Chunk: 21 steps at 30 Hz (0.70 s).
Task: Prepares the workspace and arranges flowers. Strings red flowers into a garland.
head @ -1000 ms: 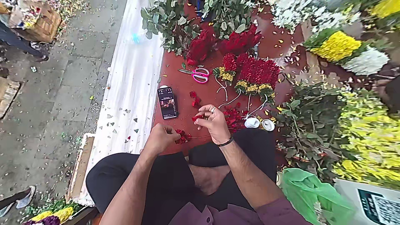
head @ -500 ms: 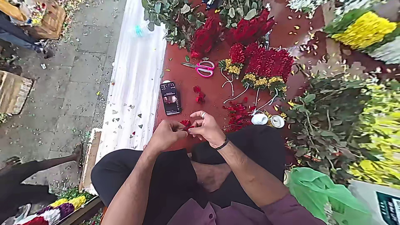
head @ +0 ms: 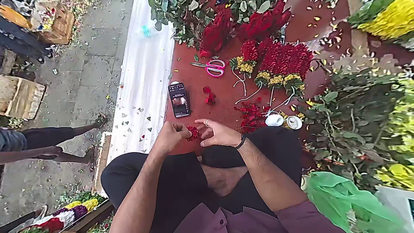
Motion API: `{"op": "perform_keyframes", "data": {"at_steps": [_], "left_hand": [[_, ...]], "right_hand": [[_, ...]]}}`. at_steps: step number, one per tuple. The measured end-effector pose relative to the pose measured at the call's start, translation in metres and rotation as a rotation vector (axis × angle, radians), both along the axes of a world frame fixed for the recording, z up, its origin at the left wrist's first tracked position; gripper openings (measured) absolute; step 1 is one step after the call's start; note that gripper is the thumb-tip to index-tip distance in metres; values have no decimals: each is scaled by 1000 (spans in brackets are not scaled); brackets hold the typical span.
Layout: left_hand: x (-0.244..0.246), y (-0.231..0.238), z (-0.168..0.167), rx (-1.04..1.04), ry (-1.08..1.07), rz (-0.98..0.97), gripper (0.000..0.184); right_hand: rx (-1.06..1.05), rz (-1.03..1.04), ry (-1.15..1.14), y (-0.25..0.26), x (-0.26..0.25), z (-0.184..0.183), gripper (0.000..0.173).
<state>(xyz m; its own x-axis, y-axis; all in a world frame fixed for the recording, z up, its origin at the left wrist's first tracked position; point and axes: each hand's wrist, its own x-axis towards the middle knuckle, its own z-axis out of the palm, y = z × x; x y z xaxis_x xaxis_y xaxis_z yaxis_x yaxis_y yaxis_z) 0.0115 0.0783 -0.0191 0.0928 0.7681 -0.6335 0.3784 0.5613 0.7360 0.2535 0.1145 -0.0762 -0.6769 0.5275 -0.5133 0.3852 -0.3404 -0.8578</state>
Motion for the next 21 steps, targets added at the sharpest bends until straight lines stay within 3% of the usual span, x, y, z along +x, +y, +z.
{"op": "perform_keyframes", "data": {"at_steps": [1,4,5,10,13,16,19,21], "left_hand": [[-1,1,2,-18,4,11,17],[-8,1,6,-22,11,49,21],[-10,2,7,-20,9,66,22],[-11,5,6,-24,181,51,24],[-2,3,18,-44,363,-301,18],[8,5,45,46,26,-668,15],[14,8,48,264,-352,-430,12],[15,10,43,375,-313,-178,11]], "right_hand": [[-6,9,6,-1,0,-4,76],[85,-63,61,8,10,0,19],[119,-98,95,13,14,7,10],[154,71,276,10,9,28,12],[186,6,397,2,-2,38,10],[187,-110,461,13,-5,28,6],[-27,-157,570,7,-6,4,10],[-103,-216,602,-11,-6,-2,10]]}}
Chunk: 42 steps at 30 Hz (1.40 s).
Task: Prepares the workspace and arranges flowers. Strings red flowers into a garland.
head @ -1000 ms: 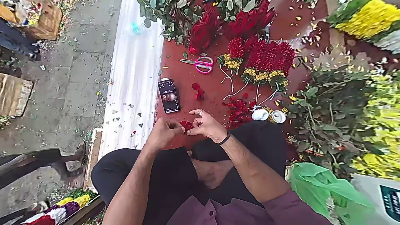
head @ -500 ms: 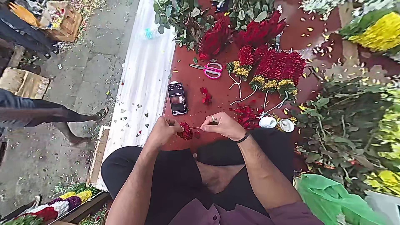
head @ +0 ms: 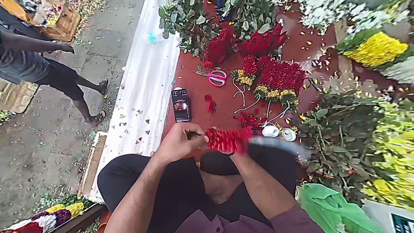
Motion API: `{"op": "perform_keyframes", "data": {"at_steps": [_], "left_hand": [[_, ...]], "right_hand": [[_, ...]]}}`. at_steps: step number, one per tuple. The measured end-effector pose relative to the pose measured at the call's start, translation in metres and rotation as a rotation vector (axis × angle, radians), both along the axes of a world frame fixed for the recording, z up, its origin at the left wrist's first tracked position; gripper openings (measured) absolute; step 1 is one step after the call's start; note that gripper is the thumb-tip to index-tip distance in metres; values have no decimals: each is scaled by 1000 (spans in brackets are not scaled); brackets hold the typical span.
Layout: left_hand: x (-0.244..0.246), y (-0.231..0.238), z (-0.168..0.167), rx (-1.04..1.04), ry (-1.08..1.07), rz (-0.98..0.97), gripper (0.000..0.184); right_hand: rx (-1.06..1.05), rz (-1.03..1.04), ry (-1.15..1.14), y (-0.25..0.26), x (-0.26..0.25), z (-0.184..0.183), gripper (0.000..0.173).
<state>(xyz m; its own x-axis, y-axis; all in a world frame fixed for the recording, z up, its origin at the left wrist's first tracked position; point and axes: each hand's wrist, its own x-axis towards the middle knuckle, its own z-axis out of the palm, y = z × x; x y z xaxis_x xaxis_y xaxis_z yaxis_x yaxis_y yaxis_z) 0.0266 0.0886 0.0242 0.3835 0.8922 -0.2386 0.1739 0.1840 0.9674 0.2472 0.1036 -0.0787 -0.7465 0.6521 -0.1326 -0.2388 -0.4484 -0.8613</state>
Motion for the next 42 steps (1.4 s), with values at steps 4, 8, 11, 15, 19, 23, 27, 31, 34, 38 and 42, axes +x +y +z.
{"op": "perform_keyframes", "data": {"at_steps": [4,8,11,15,19,23,27,31,34,38,42], "left_hand": [[-11,-2,-22,37,400,250,12],[-25,-4,-25,-245,545,-31,13],[-25,-5,-24,-310,506,-180,12],[-23,-5,-24,-317,455,-192,16],[-28,-5,-22,-363,433,-179,25],[-31,-3,-18,-418,395,-163,27],[-26,-3,-29,-429,501,-61,18],[-18,-3,-32,-426,582,5,16],[-18,-3,-32,-432,582,15,17],[-21,-3,-36,-450,561,-3,17],[-24,-2,-41,-457,571,-18,17]], "right_hand": [[125,113,-18,6,-10,21,11],[227,26,-156,23,8,25,8],[228,24,-255,30,25,20,8],[218,88,-249,35,32,27,9],[213,159,-258,36,35,30,9],[200,228,-274,39,40,32,11],[185,314,-249,42,34,35,11],[172,149,-609,76,19,18,20],[253,-149,-1200,135,5,-50,20],[288,-126,-1717,172,-16,-108,51],[334,-275,-1612,171,-25,-125,23]]}}
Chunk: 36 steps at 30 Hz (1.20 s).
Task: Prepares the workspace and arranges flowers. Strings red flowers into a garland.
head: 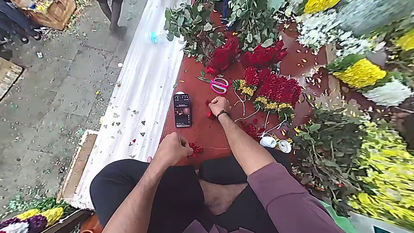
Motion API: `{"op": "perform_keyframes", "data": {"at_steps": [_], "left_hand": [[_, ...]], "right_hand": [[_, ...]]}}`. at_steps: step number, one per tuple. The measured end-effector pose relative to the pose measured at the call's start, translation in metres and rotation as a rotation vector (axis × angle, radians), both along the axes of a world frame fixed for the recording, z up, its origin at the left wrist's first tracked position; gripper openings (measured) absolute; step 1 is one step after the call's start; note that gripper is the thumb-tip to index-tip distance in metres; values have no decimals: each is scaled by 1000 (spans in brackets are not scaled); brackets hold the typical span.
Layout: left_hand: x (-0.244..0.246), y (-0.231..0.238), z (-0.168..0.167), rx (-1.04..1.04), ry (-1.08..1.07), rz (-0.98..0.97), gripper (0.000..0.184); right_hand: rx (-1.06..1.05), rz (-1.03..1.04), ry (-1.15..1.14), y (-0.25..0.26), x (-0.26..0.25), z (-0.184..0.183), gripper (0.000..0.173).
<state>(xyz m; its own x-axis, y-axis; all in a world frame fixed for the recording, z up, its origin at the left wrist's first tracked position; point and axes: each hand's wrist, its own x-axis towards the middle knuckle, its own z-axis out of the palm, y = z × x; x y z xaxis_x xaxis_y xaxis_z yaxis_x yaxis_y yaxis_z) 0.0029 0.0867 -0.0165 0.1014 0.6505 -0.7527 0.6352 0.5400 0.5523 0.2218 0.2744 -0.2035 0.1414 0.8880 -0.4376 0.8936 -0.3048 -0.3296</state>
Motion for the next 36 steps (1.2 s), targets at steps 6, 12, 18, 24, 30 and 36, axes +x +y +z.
{"op": "perform_keyframes", "data": {"at_steps": [6,12,18,24,30,36], "left_hand": [[5,-2,4,7,-5,-33,17],[8,-7,7,26,-5,-40,16],[9,-9,3,34,-4,-42,17],[9,-9,1,11,-2,-40,17],[10,-8,-5,7,-29,-55,19],[10,-8,-2,-9,-18,-56,18]], "right_hand": [[19,-257,725,-28,17,53,43],[80,-327,887,-92,48,103,24],[-8,-295,1014,-124,51,138,19],[11,-284,1078,-122,50,125,16],[56,-302,1093,-114,49,113,13],[32,-223,1058,-118,46,114,19]]}}
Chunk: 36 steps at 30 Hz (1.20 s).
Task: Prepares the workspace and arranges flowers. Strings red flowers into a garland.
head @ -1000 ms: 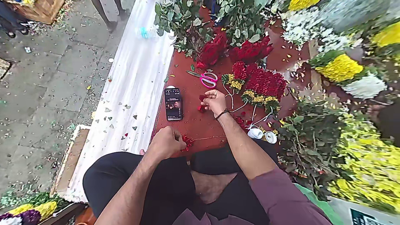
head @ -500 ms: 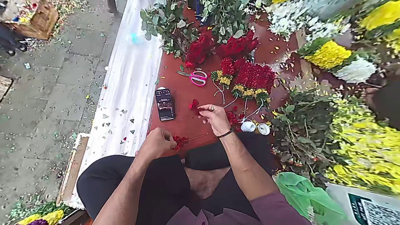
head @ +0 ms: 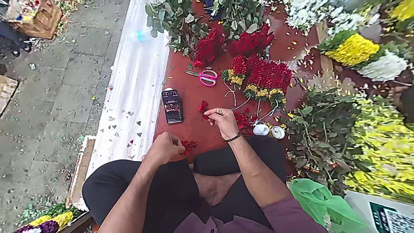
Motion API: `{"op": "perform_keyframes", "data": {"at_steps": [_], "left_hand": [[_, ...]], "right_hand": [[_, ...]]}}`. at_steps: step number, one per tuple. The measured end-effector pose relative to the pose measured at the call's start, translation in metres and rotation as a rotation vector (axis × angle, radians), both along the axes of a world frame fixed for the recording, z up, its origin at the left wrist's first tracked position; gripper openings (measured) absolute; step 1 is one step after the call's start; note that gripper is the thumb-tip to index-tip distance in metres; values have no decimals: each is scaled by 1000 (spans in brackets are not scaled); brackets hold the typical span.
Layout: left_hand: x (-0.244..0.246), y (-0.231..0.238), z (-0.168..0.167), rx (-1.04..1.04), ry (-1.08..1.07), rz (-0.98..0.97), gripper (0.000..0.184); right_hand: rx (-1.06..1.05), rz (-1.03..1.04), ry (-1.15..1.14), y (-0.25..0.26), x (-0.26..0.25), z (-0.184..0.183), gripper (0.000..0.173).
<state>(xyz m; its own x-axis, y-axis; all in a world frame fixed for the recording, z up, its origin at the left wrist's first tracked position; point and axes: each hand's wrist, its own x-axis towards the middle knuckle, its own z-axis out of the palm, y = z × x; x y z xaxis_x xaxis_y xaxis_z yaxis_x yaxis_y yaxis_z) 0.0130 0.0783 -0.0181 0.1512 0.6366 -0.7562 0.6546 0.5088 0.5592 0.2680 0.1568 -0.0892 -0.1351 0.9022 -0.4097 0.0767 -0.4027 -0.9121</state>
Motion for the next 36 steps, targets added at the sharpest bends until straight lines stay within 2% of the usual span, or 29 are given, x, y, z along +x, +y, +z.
{"op": "perform_keyframes", "data": {"at_steps": [6,10,14,16,19,23,31,36], "left_hand": [[-3,1,3,8,-9,20,19],[-3,1,3,11,-14,31,19],[-3,1,2,18,-2,62,16],[-1,2,2,33,9,85,16],[-1,3,1,81,8,112,16],[-3,1,2,117,-26,145,17],[-2,-1,4,113,-172,127,12],[1,-2,-3,154,-190,135,16]], "right_hand": [[150,152,-115,-8,1,5,41],[222,155,-123,-8,-2,6,17],[226,117,-109,-14,-8,14,10],[178,53,-63,-20,-15,21,18],[56,19,51,-34,-23,39,43],[-105,80,223,-64,-41,56,55],[-206,66,59,-68,-52,41,62],[-213,155,12,-68,-47,35,78]]}}
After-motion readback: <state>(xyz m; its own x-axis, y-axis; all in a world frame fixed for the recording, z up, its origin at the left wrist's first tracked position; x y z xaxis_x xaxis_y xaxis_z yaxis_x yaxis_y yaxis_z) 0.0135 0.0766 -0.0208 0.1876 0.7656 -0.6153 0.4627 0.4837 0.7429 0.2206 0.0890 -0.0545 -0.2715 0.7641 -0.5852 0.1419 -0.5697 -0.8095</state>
